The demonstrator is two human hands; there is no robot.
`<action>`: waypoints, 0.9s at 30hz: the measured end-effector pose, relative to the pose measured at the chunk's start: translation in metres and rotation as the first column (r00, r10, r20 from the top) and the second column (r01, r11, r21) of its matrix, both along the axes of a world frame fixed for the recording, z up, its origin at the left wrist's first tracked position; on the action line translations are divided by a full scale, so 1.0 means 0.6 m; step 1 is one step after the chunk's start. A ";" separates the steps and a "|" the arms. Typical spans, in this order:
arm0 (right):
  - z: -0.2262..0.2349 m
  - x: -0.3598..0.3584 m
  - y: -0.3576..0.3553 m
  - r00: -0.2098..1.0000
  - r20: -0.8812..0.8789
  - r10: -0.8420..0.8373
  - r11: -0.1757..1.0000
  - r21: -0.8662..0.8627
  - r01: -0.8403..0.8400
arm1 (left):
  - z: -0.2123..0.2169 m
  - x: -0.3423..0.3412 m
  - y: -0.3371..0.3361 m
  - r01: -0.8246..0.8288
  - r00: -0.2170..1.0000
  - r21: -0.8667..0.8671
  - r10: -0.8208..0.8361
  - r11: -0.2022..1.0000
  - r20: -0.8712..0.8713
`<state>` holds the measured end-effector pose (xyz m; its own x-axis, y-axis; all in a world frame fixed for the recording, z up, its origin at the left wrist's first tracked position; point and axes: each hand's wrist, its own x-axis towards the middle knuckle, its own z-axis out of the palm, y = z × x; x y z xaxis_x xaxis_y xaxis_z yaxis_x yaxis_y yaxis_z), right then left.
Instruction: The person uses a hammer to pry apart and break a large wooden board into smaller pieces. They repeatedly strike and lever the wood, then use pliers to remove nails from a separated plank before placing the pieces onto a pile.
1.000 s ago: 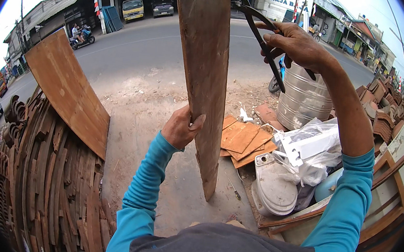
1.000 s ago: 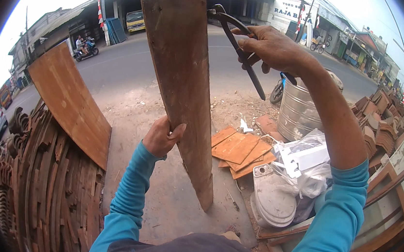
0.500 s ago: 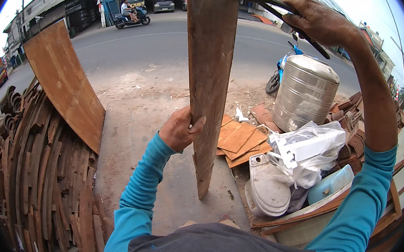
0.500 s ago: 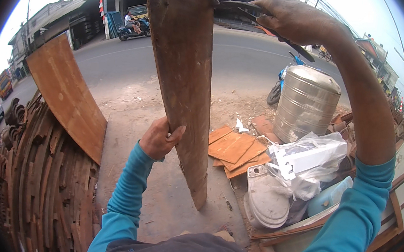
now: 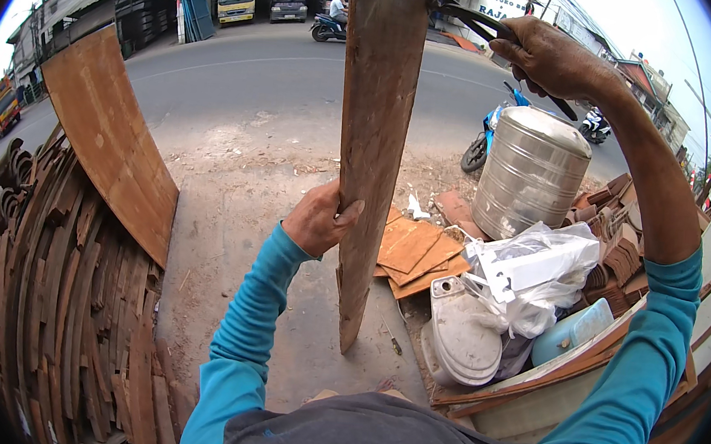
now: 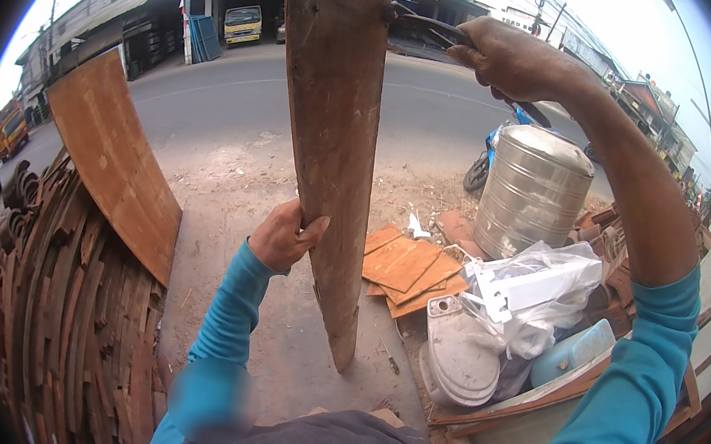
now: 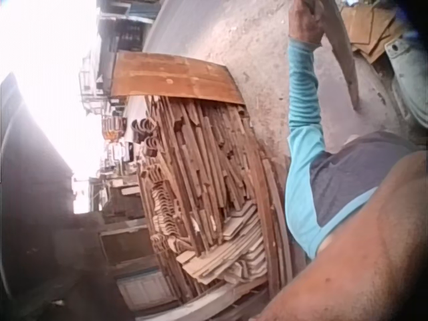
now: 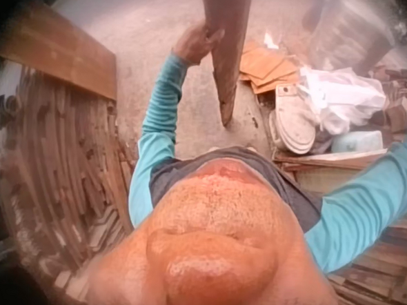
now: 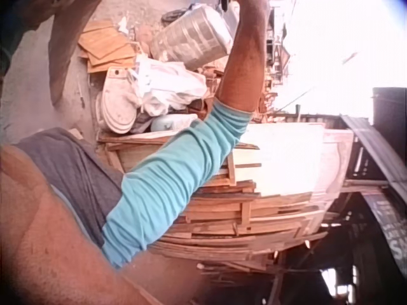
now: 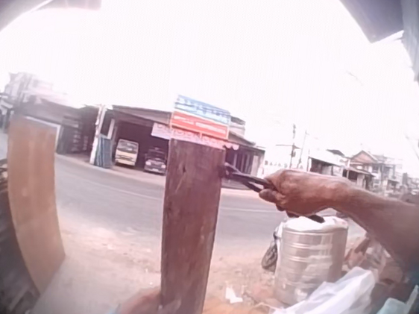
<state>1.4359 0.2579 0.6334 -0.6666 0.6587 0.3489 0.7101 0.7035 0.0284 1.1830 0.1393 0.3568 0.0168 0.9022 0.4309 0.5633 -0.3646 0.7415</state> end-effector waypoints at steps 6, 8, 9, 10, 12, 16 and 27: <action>-0.060 -0.008 -0.013 0.968 -0.235 0.090 0.984 -0.126 -0.122 | -0.007 -0.002 -0.005 0.017 1.000 0.034 -0.017 0.999 0.024; -0.067 -0.017 -0.035 0.963 -0.260 0.071 0.980 -0.164 -0.116 | -0.019 -0.011 -0.004 0.007 1.000 0.092 -0.008 0.996 0.010; -0.075 -0.014 -0.035 0.951 -0.297 0.086 0.978 -0.155 -0.137 | -0.023 -0.015 -0.004 0.004 1.000 0.122 -0.004 0.993 0.004; -0.090 -0.018 -0.028 0.938 -0.330 0.104 0.976 -0.147 -0.160 | -0.019 -0.014 -0.009 0.016 1.000 0.085 -0.017 0.996 0.014; -0.108 -0.022 -0.037 0.908 -0.403 0.111 0.968 -0.163 -0.191 | -0.005 -0.004 -0.018 0.038 0.999 0.013 -0.038 0.999 0.036; -0.168 -0.073 -0.057 0.703 -0.703 0.109 0.845 -0.308 -0.438 | -0.022 -0.023 -0.026 0.025 0.999 0.064 -0.027 0.998 0.022; -0.198 -0.098 -0.063 0.617 -0.780 0.104 0.753 -0.344 -0.561 | -0.032 -0.038 -0.088 -0.026 0.999 0.180 0.021 0.983 0.032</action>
